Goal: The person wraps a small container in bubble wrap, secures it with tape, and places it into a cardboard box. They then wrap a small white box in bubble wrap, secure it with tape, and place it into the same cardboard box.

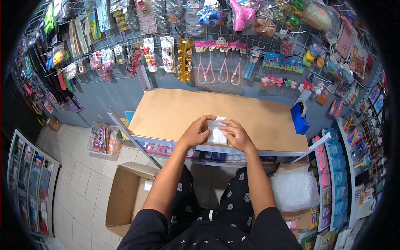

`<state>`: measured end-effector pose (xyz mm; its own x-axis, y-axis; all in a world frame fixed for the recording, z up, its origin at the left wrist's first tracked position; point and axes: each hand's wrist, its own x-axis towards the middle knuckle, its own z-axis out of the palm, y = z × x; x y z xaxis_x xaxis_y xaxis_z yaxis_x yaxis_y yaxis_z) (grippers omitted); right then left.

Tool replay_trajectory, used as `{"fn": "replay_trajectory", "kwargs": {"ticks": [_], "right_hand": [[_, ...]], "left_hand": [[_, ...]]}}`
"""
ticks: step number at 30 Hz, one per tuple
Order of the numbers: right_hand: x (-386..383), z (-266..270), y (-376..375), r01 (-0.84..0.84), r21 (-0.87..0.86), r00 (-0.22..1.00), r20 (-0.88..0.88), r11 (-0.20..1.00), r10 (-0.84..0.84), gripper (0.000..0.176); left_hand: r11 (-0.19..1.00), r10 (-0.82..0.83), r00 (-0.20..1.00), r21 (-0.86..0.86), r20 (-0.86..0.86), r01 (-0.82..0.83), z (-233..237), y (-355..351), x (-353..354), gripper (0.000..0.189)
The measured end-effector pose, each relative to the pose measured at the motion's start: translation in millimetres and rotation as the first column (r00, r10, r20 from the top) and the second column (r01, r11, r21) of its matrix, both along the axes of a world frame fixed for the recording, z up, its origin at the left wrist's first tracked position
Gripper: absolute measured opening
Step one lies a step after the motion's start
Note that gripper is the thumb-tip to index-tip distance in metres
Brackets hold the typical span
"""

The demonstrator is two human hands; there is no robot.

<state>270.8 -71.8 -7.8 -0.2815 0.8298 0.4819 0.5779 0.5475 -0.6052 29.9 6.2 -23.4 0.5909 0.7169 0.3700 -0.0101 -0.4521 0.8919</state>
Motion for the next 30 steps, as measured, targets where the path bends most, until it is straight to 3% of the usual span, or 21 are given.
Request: {"fn": "replay_trajectory", "kwargs": {"ticks": [3,6,9,12,15,18,21,22,24,25,26,29,30], "right_hand": [[-5,0,-2,0.035,-0.001,0.998,0.054,0.999,-0.035,0.029],[-4,-2,-1,0.042,0.067,0.995,0.089,0.997,-0.048,0.028],[-3,-1,-1,0.018,-0.147,0.948,-0.312,0.989,-0.064,0.025],[7,-16,10,0.109,-0.213,0.843,-0.497,0.971,-0.204,0.023],[14,-23,17,0.120,-0.215,0.747,-0.623,0.969,-0.231,0.022],[14,-21,16,0.070,-0.227,0.675,-0.706,0.971,-0.214,0.021],[16,-25,17,0.039,-0.233,0.674,-0.712,0.972,-0.198,0.020],[18,-27,18,0.027,-0.232,0.684,-0.705,0.972,-0.187,0.020],[19,-29,19,0.021,-0.219,0.682,-0.711,0.975,-0.174,0.019],[19,-30,20,0.015,-0.214,0.680,-0.714,0.977,-0.167,0.018],[19,-32,21,-0.003,-0.193,0.661,-0.736,0.981,-0.143,0.018],[19,-29,18,-0.005,-0.199,0.662,-0.735,0.980,-0.146,0.019],[19,-29,19,0.002,-0.204,0.667,-0.729,0.979,-0.153,0.019]], "left_hand": [[0.984,0.013,0.997,0.179,-0.081,0.002,9,-6,0,0.056],[0.924,0.074,0.941,0.378,-0.331,0.060,22,-13,1,0.081],[0.847,0.124,0.890,0.514,-0.439,0.136,28,-19,3,0.101],[0.779,0.208,0.856,0.609,-0.473,0.147,31,-31,4,0.108],[0.801,0.293,0.791,0.589,-0.538,0.103,28,-51,7,0.101],[0.729,0.346,0.810,0.679,-0.473,0.086,10,-65,2,0.094],[0.835,0.234,0.913,0.551,-0.334,-0.013,8,-90,-12,0.089],[0.847,0.221,0.954,0.524,-0.203,-0.085,-1,-94,-14,0.081],[0.979,0.203,0.964,-0.021,0.175,-0.202,-9,-115,-13,0.070],[0.940,0.266,0.898,-0.303,0.351,-0.160,-14,-125,-16,0.064],[0.848,0.291,0.878,-0.527,0.380,-0.053,-31,-126,-26,0.056],[0.735,0.306,0.651,-0.607,0.695,0.302,-21,-149,-37,0.056],[0.702,0.336,0.646,-0.639,0.686,0.314,-26,-154,-43,0.060]]}}
